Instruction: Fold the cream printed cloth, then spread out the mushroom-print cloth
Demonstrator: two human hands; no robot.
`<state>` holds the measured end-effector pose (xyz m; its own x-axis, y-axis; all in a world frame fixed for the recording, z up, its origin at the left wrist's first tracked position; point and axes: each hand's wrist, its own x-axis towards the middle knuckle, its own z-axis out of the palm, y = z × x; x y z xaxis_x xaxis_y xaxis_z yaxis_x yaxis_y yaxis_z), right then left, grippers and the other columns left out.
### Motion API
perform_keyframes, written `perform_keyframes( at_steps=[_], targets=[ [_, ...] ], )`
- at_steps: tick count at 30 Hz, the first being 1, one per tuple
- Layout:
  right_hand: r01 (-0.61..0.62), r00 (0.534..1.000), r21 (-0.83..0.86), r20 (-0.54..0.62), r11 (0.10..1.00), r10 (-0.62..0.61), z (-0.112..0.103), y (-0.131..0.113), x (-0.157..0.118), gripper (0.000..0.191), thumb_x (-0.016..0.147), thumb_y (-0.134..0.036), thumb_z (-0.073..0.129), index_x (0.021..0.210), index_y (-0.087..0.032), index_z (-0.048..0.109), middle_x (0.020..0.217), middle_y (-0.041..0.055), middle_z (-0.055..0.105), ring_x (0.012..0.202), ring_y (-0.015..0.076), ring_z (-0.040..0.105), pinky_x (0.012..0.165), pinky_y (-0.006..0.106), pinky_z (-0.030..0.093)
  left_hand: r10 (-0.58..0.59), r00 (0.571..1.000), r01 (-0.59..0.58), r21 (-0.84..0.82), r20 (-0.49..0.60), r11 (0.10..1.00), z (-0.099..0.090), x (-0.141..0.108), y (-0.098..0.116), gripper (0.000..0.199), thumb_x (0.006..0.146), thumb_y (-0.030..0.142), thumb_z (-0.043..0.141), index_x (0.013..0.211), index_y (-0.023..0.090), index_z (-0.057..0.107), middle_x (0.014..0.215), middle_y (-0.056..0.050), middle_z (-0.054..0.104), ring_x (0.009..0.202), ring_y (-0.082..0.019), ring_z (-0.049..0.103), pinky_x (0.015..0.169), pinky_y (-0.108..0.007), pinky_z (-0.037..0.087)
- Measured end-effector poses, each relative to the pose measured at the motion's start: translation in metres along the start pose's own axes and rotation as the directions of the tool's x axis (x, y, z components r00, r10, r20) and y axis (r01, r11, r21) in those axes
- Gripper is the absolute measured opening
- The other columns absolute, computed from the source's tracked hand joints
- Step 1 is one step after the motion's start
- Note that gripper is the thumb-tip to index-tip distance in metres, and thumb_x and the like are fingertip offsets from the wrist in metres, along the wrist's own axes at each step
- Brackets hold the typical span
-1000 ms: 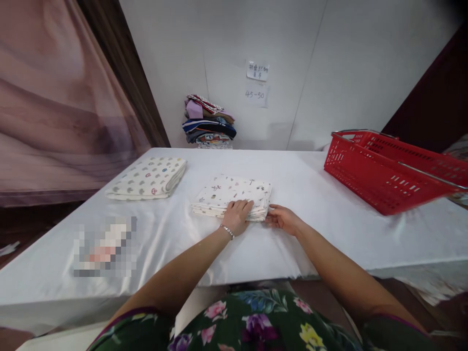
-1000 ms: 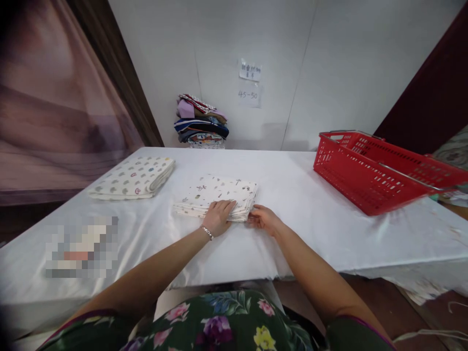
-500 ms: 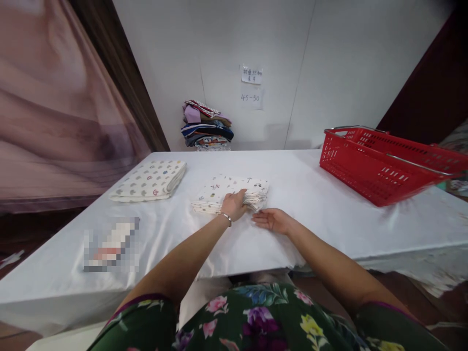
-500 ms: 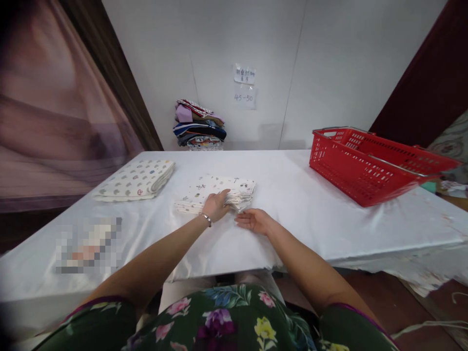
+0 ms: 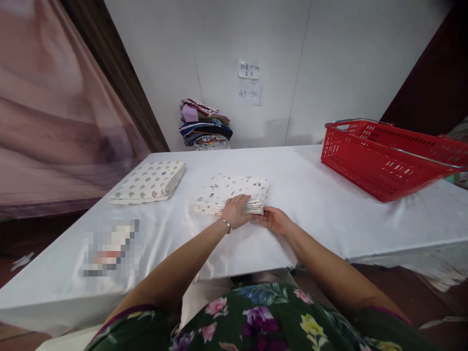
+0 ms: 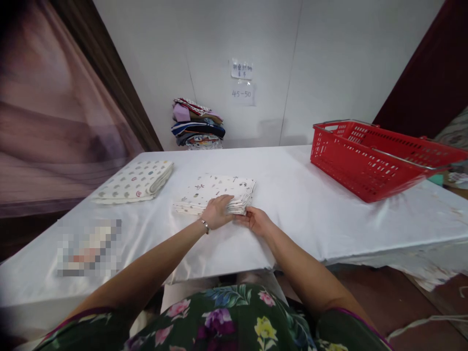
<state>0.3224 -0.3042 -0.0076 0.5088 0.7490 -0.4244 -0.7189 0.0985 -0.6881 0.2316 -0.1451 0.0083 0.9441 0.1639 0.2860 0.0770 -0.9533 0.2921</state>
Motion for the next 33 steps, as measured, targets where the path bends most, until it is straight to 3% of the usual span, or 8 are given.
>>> perform_keyframes(
  at_steps=[4,9,18,24,29,33],
  targets=[
    [0.038,0.999,-0.107,-0.006,0.994,-0.039,0.0,0.002,0.001,0.017,0.085,-0.007,0.044,0.09,-0.007,0.06,0.082,0.0117,0.069,0.067,0.0145,0.065,0.064,0.025,0.056,0.045,0.997,-0.047,-0.03,-0.067,0.998,0.005,0.001,0.007,0.051,0.07,0.033,0.066,0.117,0.021,0.052,0.122,-0.008,0.054,0.115,-0.024,0.048,0.099,-0.041,0.035],
    [0.038,0.999,-0.1,0.008,0.994,-0.037,-0.004,0.001,-0.001,0.016,0.088,-0.01,0.044,0.087,-0.008,0.06,0.081,0.0105,0.068,0.065,0.0124,0.065,0.059,0.021,0.054,0.085,0.985,-0.097,-0.068,-0.153,0.993,0.008,0.001,0.011,0.031,0.073,0.025,0.062,0.104,0.019,0.058,0.104,-0.006,0.061,0.1,-0.021,0.054,0.09,-0.037,0.04],
    [0.066,0.995,-0.033,0.076,0.997,-0.064,-0.008,0.005,0.004,0.015,0.089,-0.015,0.046,0.09,-0.011,0.06,0.087,0.0094,0.069,0.071,0.0126,0.066,0.061,0.021,0.053,-0.001,0.961,-0.04,-0.143,-0.277,0.989,0.013,0.001,0.012,0.019,0.08,0.026,0.057,0.098,0.02,0.06,0.098,-0.005,0.063,0.094,-0.019,0.056,0.085,-0.034,0.042],
    [0.05,0.999,-0.049,0.024,0.998,-0.049,-0.006,0.006,0.002,0.009,0.082,-0.005,0.052,0.082,-0.01,0.059,0.073,0.0052,0.067,0.057,0.0093,0.062,0.053,0.018,0.051,-0.035,0.945,-0.017,-0.157,-0.326,0.987,0.009,0.001,0.016,0.019,0.082,0.025,0.054,0.099,0.019,0.06,0.098,-0.005,0.063,0.094,-0.018,0.057,0.084,-0.034,0.043],
    [0.049,0.999,-0.09,0.021,0.995,-0.047,-0.009,0.005,0.0,0.012,0.08,-0.005,0.052,0.085,-0.009,0.061,0.076,0.0075,0.068,0.056,0.0091,0.061,0.05,0.017,0.05,0.103,0.969,-0.108,-0.007,-0.225,0.994,0.017,-0.011,0.022,0.021,0.084,0.025,0.052,0.103,0.02,0.061,0.103,-0.008,0.062,0.099,-0.021,0.055,0.085,-0.037,0.042],
    [0.025,0.995,-0.136,0.095,0.99,-0.012,-0.011,0.001,-0.005,0.018,0.083,-0.011,0.046,0.091,-0.01,0.062,0.088,0.0108,0.069,0.072,0.0145,0.066,0.055,0.02,0.052,0.166,0.97,-0.16,0.05,-0.175,0.986,0.019,-0.018,0.024,0.021,0.086,0.024,0.049,0.104,0.02,0.06,0.102,-0.007,0.062,0.098,-0.021,0.054,0.085,-0.037,0.042]
  ],
)
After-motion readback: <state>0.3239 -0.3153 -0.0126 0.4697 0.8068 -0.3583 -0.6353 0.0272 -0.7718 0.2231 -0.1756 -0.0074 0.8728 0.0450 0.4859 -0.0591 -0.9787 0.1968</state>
